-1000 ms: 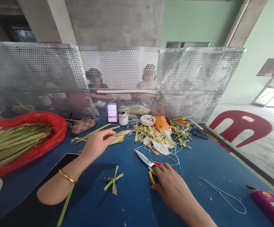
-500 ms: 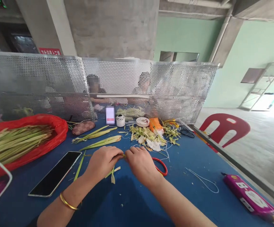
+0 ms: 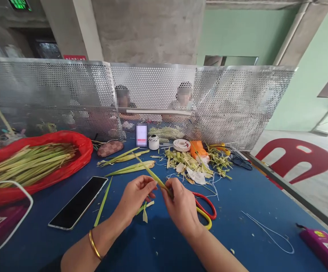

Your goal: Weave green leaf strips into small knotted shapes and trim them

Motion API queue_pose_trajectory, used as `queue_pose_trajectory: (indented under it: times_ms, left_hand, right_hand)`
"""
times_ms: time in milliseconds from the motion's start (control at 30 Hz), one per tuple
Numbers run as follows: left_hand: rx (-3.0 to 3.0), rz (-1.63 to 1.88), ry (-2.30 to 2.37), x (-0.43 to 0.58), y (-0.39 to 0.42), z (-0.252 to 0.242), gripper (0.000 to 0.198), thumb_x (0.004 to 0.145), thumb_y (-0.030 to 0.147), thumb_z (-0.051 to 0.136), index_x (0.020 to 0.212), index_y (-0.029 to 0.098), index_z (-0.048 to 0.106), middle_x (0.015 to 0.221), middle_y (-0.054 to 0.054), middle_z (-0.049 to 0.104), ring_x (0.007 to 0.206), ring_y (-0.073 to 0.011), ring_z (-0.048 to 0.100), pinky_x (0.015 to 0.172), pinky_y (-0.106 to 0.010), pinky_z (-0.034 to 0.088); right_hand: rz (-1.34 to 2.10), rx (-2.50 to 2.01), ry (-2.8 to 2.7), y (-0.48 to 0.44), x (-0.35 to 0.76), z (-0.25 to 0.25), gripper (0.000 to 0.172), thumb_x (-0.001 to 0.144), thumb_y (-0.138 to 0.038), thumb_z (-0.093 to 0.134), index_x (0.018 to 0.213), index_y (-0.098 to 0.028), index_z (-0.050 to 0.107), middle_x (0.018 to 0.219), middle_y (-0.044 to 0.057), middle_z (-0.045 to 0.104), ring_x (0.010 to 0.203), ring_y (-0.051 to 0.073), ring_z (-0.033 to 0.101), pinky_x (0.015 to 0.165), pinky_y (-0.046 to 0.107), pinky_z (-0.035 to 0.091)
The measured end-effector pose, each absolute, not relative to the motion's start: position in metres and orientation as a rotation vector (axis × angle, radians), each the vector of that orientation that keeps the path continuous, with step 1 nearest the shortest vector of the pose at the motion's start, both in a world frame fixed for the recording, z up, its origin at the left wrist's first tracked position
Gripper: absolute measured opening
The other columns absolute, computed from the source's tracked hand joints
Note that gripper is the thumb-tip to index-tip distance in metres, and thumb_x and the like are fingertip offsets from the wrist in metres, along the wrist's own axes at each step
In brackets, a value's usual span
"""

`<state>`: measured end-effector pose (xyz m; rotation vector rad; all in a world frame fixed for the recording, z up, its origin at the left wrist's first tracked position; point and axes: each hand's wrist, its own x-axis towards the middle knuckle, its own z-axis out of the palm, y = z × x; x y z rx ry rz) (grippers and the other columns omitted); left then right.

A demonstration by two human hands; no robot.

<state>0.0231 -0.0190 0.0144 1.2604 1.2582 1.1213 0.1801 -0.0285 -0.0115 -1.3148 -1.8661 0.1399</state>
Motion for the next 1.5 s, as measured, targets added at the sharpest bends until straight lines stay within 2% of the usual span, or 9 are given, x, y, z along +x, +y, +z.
queue_pose_trajectory:
  times_ms: [167,367,500,633,767,1067,1233,1333,1500]
  left_hand:
    - [1.101,1.183,1.176,0.026,-0.02,0.01,0.029,0.071,0.045,0.067,0.069,0.016,0.064,0.065,-0.001,0.065,0.056,-0.0119,0.058,0.055,-0.023,0.045]
    - [1.101,1.212,1.142,0.017,-0.015,0.014,0.027,0.073,0.043,0.066,0.072,0.016,0.065,0.065,0.0,0.061,0.062,-0.012,0.056,0.055,-0.021,0.042]
    - [1.167,1.194,1.137,0.016,-0.013,0.012,0.028,0.075,0.044,0.065,0.073,0.016,0.066,0.065,0.0,0.059,0.063,-0.0118,0.054,0.055,-0.02,0.041]
    - [1.164,1.131,1.143,0.02,-0.015,0.009,0.036,0.074,0.051,0.064,0.086,0.017,0.066,0.071,-0.001,0.062,0.068,-0.0145,0.058,0.057,-0.023,0.045]
    - [1.18,1.102,1.18,0.025,-0.018,0.006,0.031,0.063,0.034,0.076,0.085,0.017,0.063,0.069,0.001,0.064,0.065,-0.0143,0.059,0.055,-0.022,0.045]
    - [1.143,1.173,1.181,0.026,-0.018,0.008,0.036,0.064,0.028,0.076,0.094,0.019,0.058,0.07,0.001,0.069,0.066,-0.0175,0.067,0.064,-0.028,0.052]
    - [1.818,1.538,1.611,0.017,-0.017,0.007,0.022,0.072,0.029,0.073,0.083,0.022,0.055,0.078,-0.001,0.063,0.075,-0.0182,0.061,0.07,-0.031,0.048]
    - [2.432,1.43,1.468,0.011,-0.016,0.009,0.008,0.083,0.03,0.064,0.08,0.022,0.062,0.085,-0.004,0.062,0.088,-0.0206,0.058,0.082,-0.035,0.044]
    - [2.699,1.181,1.336,0.007,-0.013,0.014,0.017,0.084,0.037,0.062,0.079,0.021,0.061,0.086,-0.004,0.063,0.087,-0.0207,0.056,0.081,-0.035,0.04]
  right_hand:
    - [0.122,-1.156,-1.983,-0.038,0.172,-0.011,0.014,0.093,-0.032,0.047,0.089,-0.02,0.053,0.076,0.003,0.06,0.058,0.014,0.053,0.052,0.024,0.036]
    - [1.135,-1.07,-1.497,-0.034,0.17,0.0,0.02,0.088,-0.037,0.049,0.096,-0.02,0.055,0.08,0.002,0.063,0.068,0.016,0.062,0.057,0.025,0.046]
    - [1.429,-1.09,-1.486,-0.032,0.17,0.0,0.014,0.08,-0.031,0.057,0.081,-0.017,0.06,0.068,-0.001,0.062,0.057,0.012,0.058,0.053,0.023,0.042]
    - [1.13,-1.201,-1.554,-0.035,0.169,-0.004,0.013,0.08,-0.028,0.055,0.075,-0.018,0.06,0.055,-0.003,0.057,0.05,0.011,0.049,0.049,0.022,0.037]
    - [0.776,-1.24,-1.632,-0.04,0.169,-0.004,0.02,0.085,-0.033,0.054,0.075,-0.019,0.062,0.06,-0.001,0.058,0.054,0.013,0.049,0.05,0.023,0.036]
    - [1.297,-1.113,-1.135,-0.033,0.169,0.002,0.03,0.069,-0.044,0.07,0.069,-0.017,0.059,0.057,-0.002,0.056,0.047,0.011,0.048,0.049,0.025,0.039]
    - [1.063,-1.228,-1.312,-0.029,0.172,-0.005,0.025,0.077,-0.042,0.062,0.07,-0.018,0.058,0.052,-0.003,0.054,0.048,0.013,0.05,0.049,0.025,0.039]
    - [0.941,-1.26,-1.463,-0.03,0.175,-0.008,0.023,0.083,-0.04,0.057,0.073,-0.019,0.058,0.054,-0.003,0.055,0.05,0.013,0.05,0.047,0.024,0.037]
    - [0.713,-1.249,-1.617,-0.034,0.177,-0.007,0.023,0.088,-0.036,0.051,0.076,-0.019,0.06,0.062,-0.001,0.058,0.056,0.014,0.051,0.05,0.023,0.038]
